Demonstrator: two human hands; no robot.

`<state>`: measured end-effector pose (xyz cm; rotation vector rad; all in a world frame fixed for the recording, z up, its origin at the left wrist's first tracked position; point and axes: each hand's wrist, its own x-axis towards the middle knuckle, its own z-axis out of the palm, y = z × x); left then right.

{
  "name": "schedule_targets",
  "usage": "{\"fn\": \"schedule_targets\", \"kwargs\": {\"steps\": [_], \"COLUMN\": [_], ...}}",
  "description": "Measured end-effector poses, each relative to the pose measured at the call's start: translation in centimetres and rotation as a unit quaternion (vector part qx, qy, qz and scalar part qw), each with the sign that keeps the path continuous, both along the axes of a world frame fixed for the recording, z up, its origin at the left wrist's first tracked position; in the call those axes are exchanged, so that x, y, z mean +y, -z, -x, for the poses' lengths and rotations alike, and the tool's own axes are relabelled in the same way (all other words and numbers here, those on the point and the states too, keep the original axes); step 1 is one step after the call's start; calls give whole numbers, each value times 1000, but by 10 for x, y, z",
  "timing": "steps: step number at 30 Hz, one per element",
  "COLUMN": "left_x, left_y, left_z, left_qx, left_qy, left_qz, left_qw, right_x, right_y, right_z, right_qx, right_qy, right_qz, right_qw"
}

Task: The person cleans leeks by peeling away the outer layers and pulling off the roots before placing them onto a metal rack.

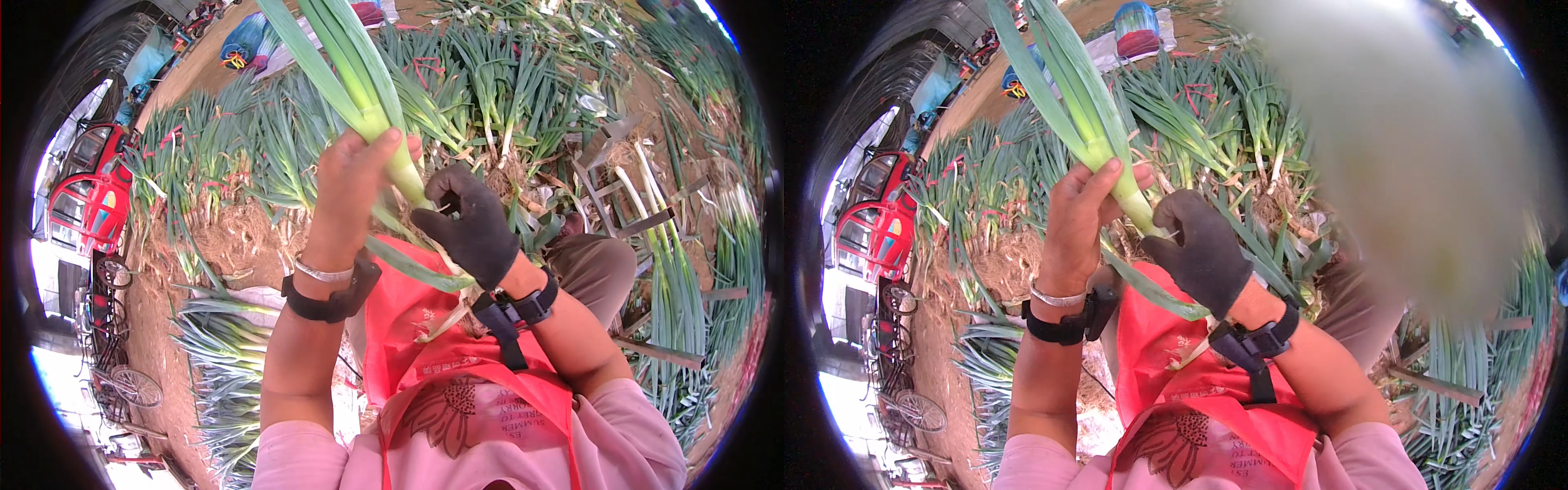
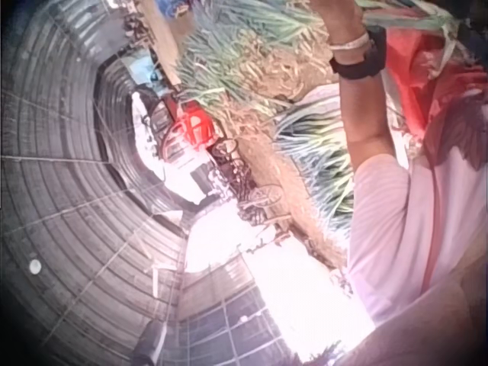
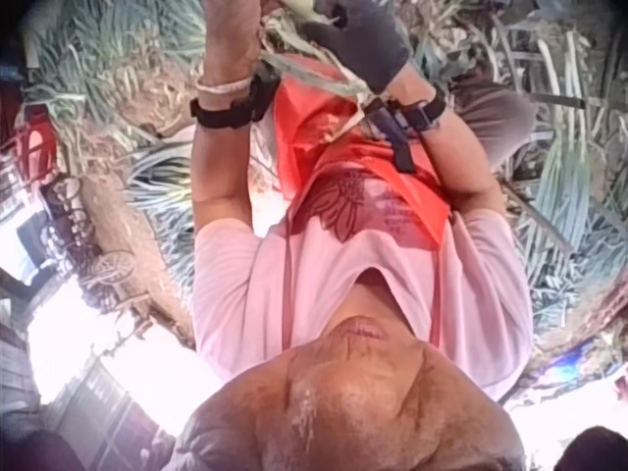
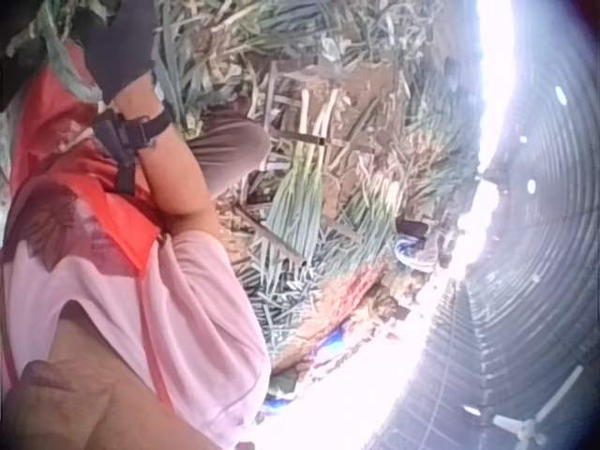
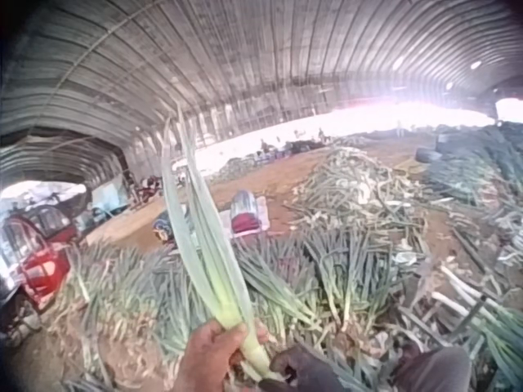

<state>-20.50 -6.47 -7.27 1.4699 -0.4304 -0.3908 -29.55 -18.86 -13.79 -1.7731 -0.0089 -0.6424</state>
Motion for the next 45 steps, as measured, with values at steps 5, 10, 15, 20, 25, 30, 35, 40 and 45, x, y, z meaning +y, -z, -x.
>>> {"fn": "schedule_targets", "kwargs": {"steps": [5,10,15,20,25,30,35,40,45], "left_x": [0,-3,3,5,7,5,4,5,-2], "left_y": [-10,-14,-10,-5,-15,-23,-32,-19,-15], "left_z": [4,12,18,17,18,20,19,7,9], "left_qx": [5,-15,-26,-13,-20,-35,60,6,-106], "left_qy": [72,49,34,12,9,15,33,43,-75], "left_qz": [104,61,28,-4,-25,-75,56,61,-72], "left_qw": [992,997,999,1000,999,996,996,997,989], "right_x": [-15,-2,5,1,4,4,-4,-12,-15], "right_y": [-16,-30,-16,2,-12,-16,-21,-23,-34], "right_z": [-3,2,10,9,15,21,20,20,19], "right_qx": [83,17,12,-123,6,105,68,70,95], "right_qy": [-118,-76,-41,-39,-55,-93,-176,-240,-70], "right_qz": [-98,-66,44,167,-57,-53,-178,-233,63], "right_qw": [985,995,998,978,997,989,966,940,991]}}
